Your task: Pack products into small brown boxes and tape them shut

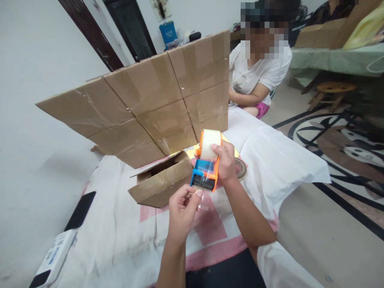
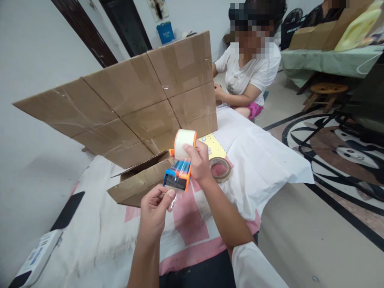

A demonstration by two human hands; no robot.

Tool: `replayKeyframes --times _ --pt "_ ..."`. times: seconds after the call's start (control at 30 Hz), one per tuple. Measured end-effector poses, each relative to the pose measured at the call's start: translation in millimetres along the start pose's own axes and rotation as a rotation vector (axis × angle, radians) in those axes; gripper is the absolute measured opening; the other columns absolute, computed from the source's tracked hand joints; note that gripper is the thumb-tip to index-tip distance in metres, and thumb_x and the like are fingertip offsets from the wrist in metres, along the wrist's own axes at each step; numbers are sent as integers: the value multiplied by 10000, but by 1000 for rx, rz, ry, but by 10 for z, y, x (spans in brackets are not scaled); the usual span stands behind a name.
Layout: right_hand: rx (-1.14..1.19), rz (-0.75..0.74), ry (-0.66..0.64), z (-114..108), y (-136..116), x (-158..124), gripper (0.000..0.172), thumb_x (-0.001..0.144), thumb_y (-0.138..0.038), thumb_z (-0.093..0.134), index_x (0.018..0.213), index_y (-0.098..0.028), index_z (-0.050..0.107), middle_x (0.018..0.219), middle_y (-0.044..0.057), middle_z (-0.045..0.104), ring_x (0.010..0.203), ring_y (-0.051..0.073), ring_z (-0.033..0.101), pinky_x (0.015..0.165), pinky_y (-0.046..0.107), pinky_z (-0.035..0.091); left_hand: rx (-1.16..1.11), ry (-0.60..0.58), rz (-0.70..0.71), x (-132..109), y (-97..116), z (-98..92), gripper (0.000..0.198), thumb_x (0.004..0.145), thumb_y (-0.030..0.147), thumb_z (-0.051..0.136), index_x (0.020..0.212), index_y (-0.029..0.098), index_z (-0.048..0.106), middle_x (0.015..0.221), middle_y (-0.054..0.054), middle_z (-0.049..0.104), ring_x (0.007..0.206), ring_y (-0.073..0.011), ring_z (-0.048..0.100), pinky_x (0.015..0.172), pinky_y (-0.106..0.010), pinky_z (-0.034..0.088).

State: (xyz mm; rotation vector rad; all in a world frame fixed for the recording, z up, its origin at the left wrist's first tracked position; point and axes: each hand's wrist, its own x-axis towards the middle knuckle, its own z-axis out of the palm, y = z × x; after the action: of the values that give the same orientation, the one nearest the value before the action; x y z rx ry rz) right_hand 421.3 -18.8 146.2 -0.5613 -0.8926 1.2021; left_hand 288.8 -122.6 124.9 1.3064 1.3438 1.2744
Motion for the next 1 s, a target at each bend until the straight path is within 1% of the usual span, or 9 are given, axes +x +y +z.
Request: replayKeyframes --times 0.1,0.27,0.4,0.53,0.67,0.8,0.9,1.0 --pt "4 5 -2 3 -2 5 228 800 -397 625 730 -184 583 618 15 625 578 177 648 539 289 568 10 -9 16 7 2 -3 319 859 446 683 697 175 636 566 31 544 495 -84 456 500 -202 364" --pt "4 37 3 9 -10 6 237 791 -409 632 740 -183 582 630 13 620 592 170 647 539 281 572 10 -29 15 9 5 -28 320 867 448 677 701 177 637 540 40 505 490 -85 429 499 -205 352" --pt "-31 20 -1 13 -18 1 245 809 -404 613 704 -188 559 611 2 592 576 160 629 541 281 566 5 -53 12 15 18 -48 313 877 440 673 705 182 628 531 45 493 488 -86 424 504 -206 351" --pt "-44 -26 10 4 -9 7 259 817 -374 612 648 -192 538 563 -7 554 558 158 611 517 264 533 -4 -87 -16 36 24 -58 299 886 430 669 723 183 624 558 45 507 512 -83 427 524 -203 351" --pt "-79 -15 9 2 -5 18 271 815 -377 607 629 -190 548 542 5 561 535 163 596 480 255 487 5 -87 -43 44 21 -49 311 879 452 667 735 178 633 590 37 520 530 -85 428 536 -211 349" --pt "-119 -23 14 0 -8 22 277 819 -388 598 630 -196 531 545 1 556 509 152 563 486 265 489 -27 -85 -70 38 25 -51 313 875 454 669 737 175 639 559 50 477 520 -79 391 530 -210 325" --pt "-160 -45 26 -11 -5 23 278 819 -389 600 631 -207 506 540 -10 526 509 141 536 493 262 491 -68 -113 -104 32 43 -59 301 877 443 672 743 175 645 538 59 455 510 -72 368 517 -205 304" --pt "-128 -41 29 -17 -6 24 276 813 -380 608 626 -209 499 532 -15 507 513 141 532 499 267 502 -90 -115 -119 24 63 -52 308 865 441 683 720 175 632 525 61 450 497 -69 358 498 -204 285"
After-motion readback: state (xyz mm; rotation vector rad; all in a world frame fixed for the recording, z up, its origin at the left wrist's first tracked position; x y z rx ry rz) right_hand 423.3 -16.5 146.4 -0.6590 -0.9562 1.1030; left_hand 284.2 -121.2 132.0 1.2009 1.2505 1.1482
